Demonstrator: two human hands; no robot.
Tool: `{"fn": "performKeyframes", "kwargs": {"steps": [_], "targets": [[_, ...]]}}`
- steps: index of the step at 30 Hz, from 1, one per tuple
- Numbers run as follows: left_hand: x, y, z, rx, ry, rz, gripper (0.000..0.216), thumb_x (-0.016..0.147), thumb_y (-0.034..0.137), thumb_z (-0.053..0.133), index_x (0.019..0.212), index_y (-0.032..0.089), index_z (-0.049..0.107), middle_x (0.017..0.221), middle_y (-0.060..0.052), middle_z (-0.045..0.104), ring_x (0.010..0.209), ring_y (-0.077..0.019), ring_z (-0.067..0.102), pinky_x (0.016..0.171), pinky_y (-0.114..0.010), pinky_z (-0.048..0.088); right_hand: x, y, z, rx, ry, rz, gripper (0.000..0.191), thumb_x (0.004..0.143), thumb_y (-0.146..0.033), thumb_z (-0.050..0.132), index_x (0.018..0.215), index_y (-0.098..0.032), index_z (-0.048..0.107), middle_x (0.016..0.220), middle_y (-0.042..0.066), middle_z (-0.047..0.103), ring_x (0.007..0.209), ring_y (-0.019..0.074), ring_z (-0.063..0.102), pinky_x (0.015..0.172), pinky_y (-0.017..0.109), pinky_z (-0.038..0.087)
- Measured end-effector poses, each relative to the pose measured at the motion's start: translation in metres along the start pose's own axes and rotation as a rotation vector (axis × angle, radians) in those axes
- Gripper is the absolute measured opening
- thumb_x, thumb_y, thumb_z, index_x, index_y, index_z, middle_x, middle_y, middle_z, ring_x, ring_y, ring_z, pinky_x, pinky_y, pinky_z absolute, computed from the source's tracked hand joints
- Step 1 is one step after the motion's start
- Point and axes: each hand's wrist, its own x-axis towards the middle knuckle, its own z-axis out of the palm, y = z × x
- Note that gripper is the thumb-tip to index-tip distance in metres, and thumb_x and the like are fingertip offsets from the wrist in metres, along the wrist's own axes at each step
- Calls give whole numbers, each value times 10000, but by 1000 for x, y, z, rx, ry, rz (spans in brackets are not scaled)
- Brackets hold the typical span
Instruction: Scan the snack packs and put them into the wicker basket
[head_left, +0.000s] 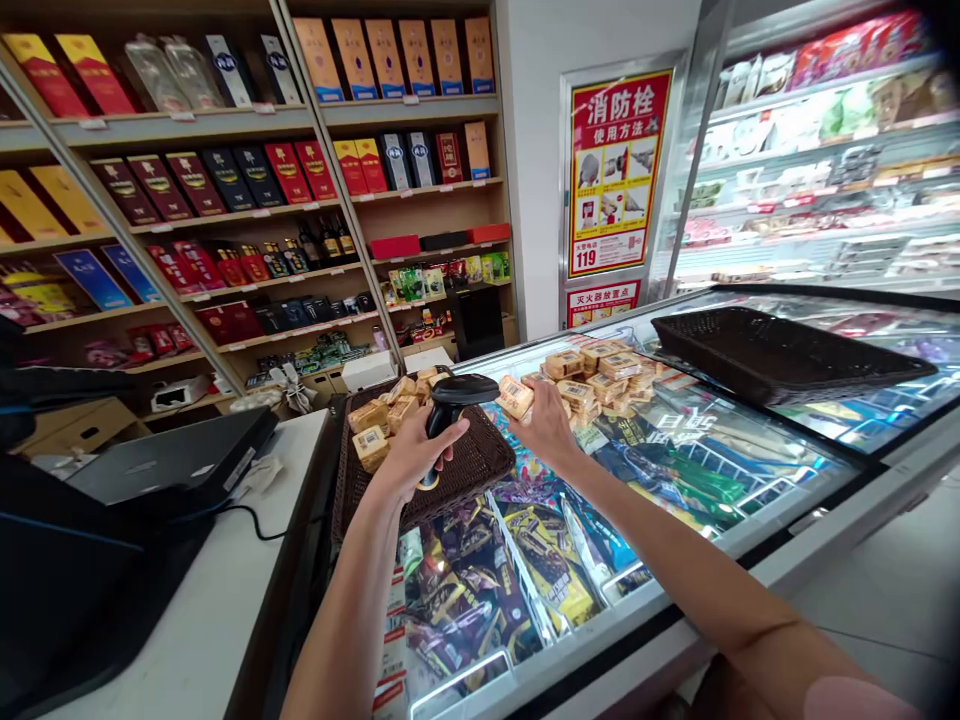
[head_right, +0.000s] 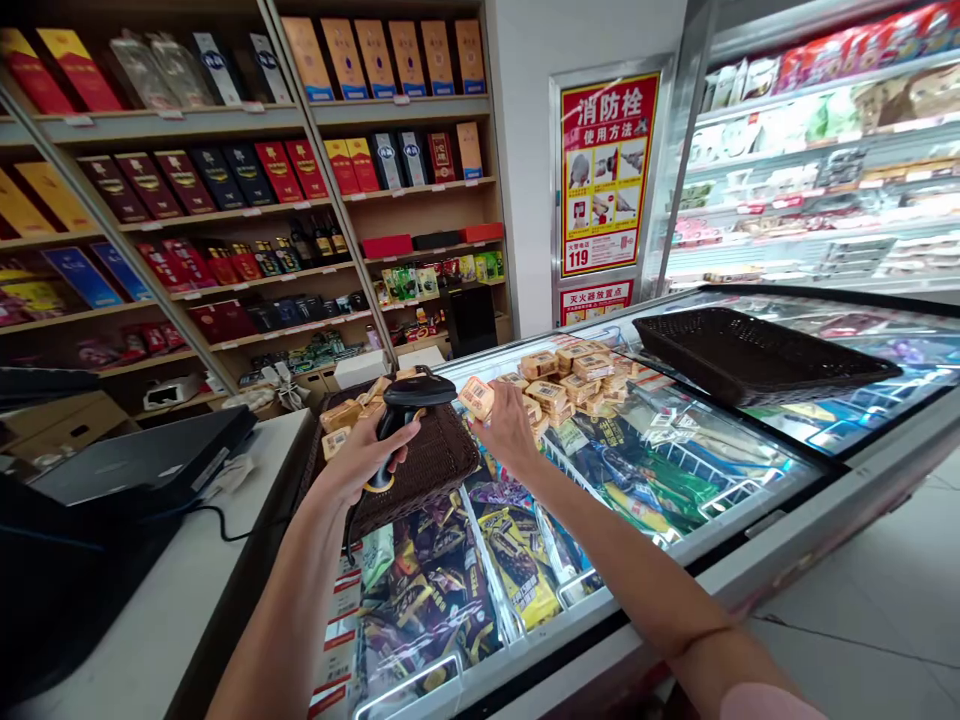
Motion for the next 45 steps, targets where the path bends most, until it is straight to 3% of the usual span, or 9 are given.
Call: {"fn": "performKeyframes", "kwargs": {"steps": [8, 17, 22, 27, 30, 33, 40, 42, 45], "targets": [[3, -2, 3, 49, 22, -3, 454, 732, 589, 752, 865, 200, 559, 570, 48, 546, 488, -114, 527, 443, -202, 389, 6, 13, -6, -11, 11, 95, 587, 781, -273, 641, 1312, -169, 413, 1274, 162, 571, 1234, 339, 476, 1058, 472, 414], [-1, 1, -16, 73, 86, -21, 499, 713, 633, 756, 844, 200, 546, 570, 41, 562, 491, -117, 516, 468, -213, 392, 30, 96, -30, -158, 26, 523, 548, 827, -304, 620, 1297, -115, 410, 1290, 202, 575, 1273, 361, 436, 1037, 445, 362], [-2, 3, -19, 48, 91, -10, 524, 699, 653, 762, 839, 197, 545, 572, 49, 545, 506, -118, 515, 483, -216, 391, 30, 119, -35, -129, 19, 498, 384, 905, -235, 473, 1284, -177, 447, 1320, 160, 550, 1268, 305, 482, 1036, 398, 358], [-3, 2, -23, 27, 103, -29, 547, 674, 660, 778, 858, 191, 564, 561, 45, 556, 487, -115, 510, 476, -216, 394, 22, 117, -36, -151, 74, 489, 367, 946, -182, 362, 1289, -226, 484, 1314, 147, 532, 1245, 299, 484, 982, 418, 395], [-6, 3, -32, 11, 129, -28, 536, 674, 645, 787, 861, 198, 558, 557, 49, 556, 480, -109, 506, 465, -208, 387, 21, 103, -35, -220, 131, 438, 379, 928, -193, 401, 1299, -220, 475, 1332, 149, 512, 1314, 307, 420, 1064, 463, 348], [-9, 0, -48, 10, 212, -28, 510, 680, 619, 791, 838, 197, 553, 550, 51, 543, 470, -101, 493, 444, -199, 370, 23, 76, -24, -194, 76, 325, 377, 923, -209, 412, 1292, -179, 485, 1338, 180, 499, 1329, 322, 402, 1102, 465, 331], [-10, -21, -89, 67, 443, -80, 476, 669, 592, 793, 793, 189, 571, 544, 35, 556, 473, -113, 503, 426, -205, 383, 43, -28, 50, -12, -349, 1, 329, 919, -227, 512, 1243, -179, 544, 1277, 138, 580, 1176, 280, 558, 1013, 388, 443], [-12, -22, -95, 57, 459, -96, 463, 697, 587, 774, 826, 186, 582, 558, 31, 570, 479, -111, 511, 437, -204, 394, 50, -61, 75, 15, -491, -24, 414, 915, -253, 547, 1311, -146, 502, 1314, 175, 557, 1186, 302, 558, 990, 405, 457], [-16, -19, -96, 28, 457, -85, 460, 704, 581, 774, 840, 188, 576, 566, 34, 567, 487, -109, 518, 443, -200, 401, 59, -102, 110, 58, -581, -93, 599, 859, -261, 642, 1414, -162, 440, 1423, 181, 494, 1276, 319, 506, 1017, 412, 441]]}}
